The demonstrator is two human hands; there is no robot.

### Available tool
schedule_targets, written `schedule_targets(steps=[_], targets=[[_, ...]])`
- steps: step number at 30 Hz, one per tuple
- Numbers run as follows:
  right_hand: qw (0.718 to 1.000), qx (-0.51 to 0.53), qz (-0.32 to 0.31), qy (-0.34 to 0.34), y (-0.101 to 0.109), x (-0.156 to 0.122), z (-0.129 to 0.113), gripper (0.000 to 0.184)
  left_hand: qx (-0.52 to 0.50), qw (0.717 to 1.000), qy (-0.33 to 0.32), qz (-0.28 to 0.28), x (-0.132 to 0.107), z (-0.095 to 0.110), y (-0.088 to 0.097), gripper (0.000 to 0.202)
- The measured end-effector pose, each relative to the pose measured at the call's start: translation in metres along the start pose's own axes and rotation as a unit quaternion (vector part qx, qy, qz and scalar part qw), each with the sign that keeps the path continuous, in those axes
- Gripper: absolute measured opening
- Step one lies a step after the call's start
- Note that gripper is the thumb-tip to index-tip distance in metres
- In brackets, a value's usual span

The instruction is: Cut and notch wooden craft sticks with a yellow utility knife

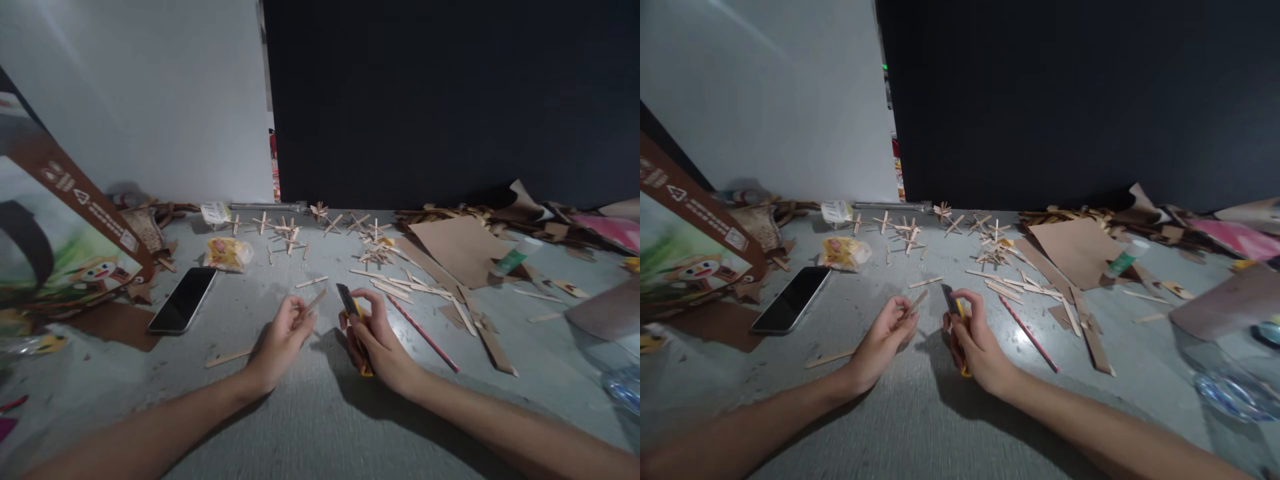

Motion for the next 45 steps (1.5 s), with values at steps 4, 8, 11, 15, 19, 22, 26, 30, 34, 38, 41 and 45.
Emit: schedule_targets(steps=[4, 8, 11, 15, 19, 22, 26, 30, 34, 38, 41, 45], targets=[[0.998, -0.06, -0.018, 0.03, 0.006, -0.002, 0.002, 0.024, 0.004, 1.0, -0.001, -0.001, 0.002, 0.0, -0.001, 0.048], [0.996, -0.061, -0.054, 0.049, 0.011, -0.005, -0.006, 0.036, -0.024, 0.999, 0.021, -0.013, 0.004, -0.001, -0.003, 0.057], [0.985, -0.111, -0.111, 0.078, 0.01, -0.007, -0.009, 0.058, -0.045, 0.999, 0.021, -0.019, 0.003, 0.001, -0.004, 0.059], [0.951, -0.255, -0.104, 0.144, 0.005, -0.004, -0.004, 0.064, -0.056, 0.998, 0.013, -0.036, 0.002, 0.002, -0.005, 0.051], [0.938, -0.302, -0.07, 0.157, 0.001, 0.0, 0.001, 0.039, -0.078, 0.996, 0.012, -0.048, 0.001, 0.0, -0.005, 0.047], [0.949, -0.281, -0.037, 0.138, 0.0, -0.002, -0.003, 0.016, -0.074, 0.996, 0.016, -0.057, 0.0, 0.001, -0.005, 0.046], [0.963, -0.23, -0.006, 0.138, 0.003, -0.011, -0.009, 0.021, -0.055, 0.996, 0.024, -0.062, -0.003, 0.003, -0.007, 0.045], [0.963, -0.225, 0.005, 0.151, 0.007, -0.021, -0.011, 0.034, -0.002, 0.997, 0.019, -0.078, -0.006, 0.001, -0.008, 0.04], [0.964, -0.223, 0.005, 0.146, 0.007, -0.024, -0.014, 0.044, 0.055, 0.994, -0.007, -0.09, -0.008, -0.004, -0.007, 0.037], [0.937, -0.284, 0.027, 0.201, 0.005, -0.019, -0.015, 0.038, 0.089, 0.992, -0.011, -0.091, -0.009, -0.005, -0.006, 0.037], [0.918, -0.304, 0.016, 0.254, 0.003, -0.013, -0.014, 0.036, 0.122, 0.988, -0.021, -0.088, -0.011, -0.004, -0.005, 0.033], [0.902, -0.321, -0.006, 0.288, 0.001, -0.013, -0.015, 0.037, 0.134, 0.988, -0.008, -0.079, -0.011, -0.003, -0.005, 0.035]])
Point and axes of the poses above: each hand's wrist, its own x-axis towards the middle knuckle, its own y-axis out of the back of the hand, z = x × y, the point moved 1 cm from there along x, towards the middle knuckle, and after that the axes turned 2 degrees about y, right-handed, at the moved point
